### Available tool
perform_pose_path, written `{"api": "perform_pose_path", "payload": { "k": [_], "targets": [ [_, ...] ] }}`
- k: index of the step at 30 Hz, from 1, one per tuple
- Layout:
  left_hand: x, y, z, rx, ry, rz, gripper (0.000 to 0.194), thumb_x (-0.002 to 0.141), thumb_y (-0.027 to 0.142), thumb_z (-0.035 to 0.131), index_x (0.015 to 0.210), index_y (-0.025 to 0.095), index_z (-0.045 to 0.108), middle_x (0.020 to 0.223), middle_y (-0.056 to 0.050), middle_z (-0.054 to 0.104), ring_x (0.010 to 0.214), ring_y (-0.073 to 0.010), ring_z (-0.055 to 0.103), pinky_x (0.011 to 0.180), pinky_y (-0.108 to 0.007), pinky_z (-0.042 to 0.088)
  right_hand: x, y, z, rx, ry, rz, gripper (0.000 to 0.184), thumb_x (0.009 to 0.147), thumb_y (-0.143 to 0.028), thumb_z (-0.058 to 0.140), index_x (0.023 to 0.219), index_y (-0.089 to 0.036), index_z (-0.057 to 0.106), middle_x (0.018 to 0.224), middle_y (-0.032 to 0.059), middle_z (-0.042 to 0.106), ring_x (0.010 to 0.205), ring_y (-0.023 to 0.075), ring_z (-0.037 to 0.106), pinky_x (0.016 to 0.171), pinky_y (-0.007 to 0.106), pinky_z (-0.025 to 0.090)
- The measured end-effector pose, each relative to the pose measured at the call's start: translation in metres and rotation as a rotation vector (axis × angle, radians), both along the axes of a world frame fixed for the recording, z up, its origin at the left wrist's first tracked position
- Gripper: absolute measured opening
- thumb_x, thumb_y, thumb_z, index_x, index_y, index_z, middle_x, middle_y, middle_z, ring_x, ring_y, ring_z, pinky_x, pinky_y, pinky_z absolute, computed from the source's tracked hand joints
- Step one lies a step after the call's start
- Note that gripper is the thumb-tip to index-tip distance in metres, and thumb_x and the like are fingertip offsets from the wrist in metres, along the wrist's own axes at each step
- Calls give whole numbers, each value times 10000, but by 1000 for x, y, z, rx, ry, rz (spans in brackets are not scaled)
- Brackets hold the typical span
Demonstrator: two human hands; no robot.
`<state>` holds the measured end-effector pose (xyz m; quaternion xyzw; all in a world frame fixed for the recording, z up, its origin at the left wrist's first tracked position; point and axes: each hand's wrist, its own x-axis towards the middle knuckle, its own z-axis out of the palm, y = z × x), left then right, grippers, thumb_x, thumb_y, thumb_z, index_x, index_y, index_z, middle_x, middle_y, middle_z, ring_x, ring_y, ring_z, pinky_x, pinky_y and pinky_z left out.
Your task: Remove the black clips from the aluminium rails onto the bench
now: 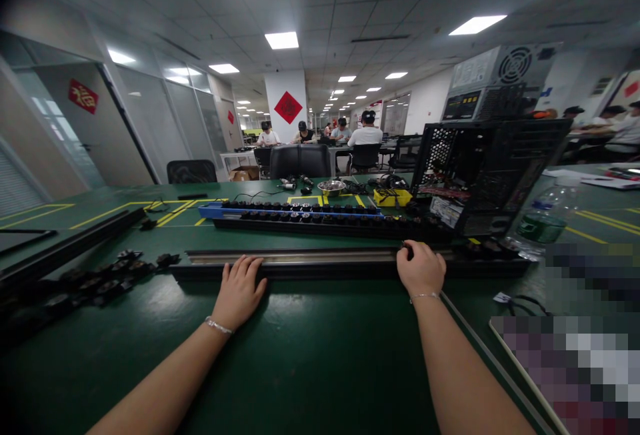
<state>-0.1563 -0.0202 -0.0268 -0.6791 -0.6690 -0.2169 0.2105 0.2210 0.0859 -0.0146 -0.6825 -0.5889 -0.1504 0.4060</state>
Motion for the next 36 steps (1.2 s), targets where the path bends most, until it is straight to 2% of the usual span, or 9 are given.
{"api": "perform_pose_path", "payload": {
  "k": [15,27,36],
  "targets": [
    [3,1,1,11,-7,0,425,842,321,445,1237,178,509,1256,-128,552,1260,-293,394,1063,-561,245,-23,-6,6,46,-59,187,323,789,-297,382,861,-175,673,901,85,680,842,227,595,827,394,423],
    [4,1,2,6,-6,-13,424,849,313,432,1246,178,495,1269,-130,540,1278,-292,377,1068,-549,251,-53,-15,10,31,-44,370,307,815,-280,388,949,-184,646,971,74,665,892,210,596,836,362,444],
    [4,0,3,4,11,-11,414,850,312,431,1233,169,502,1260,-127,543,1261,-291,394,1070,-526,252,-59,-16,10,27,-40,410,318,819,-238,364,900,-171,664,926,76,682,866,202,607,840,352,457]
  ]
}}
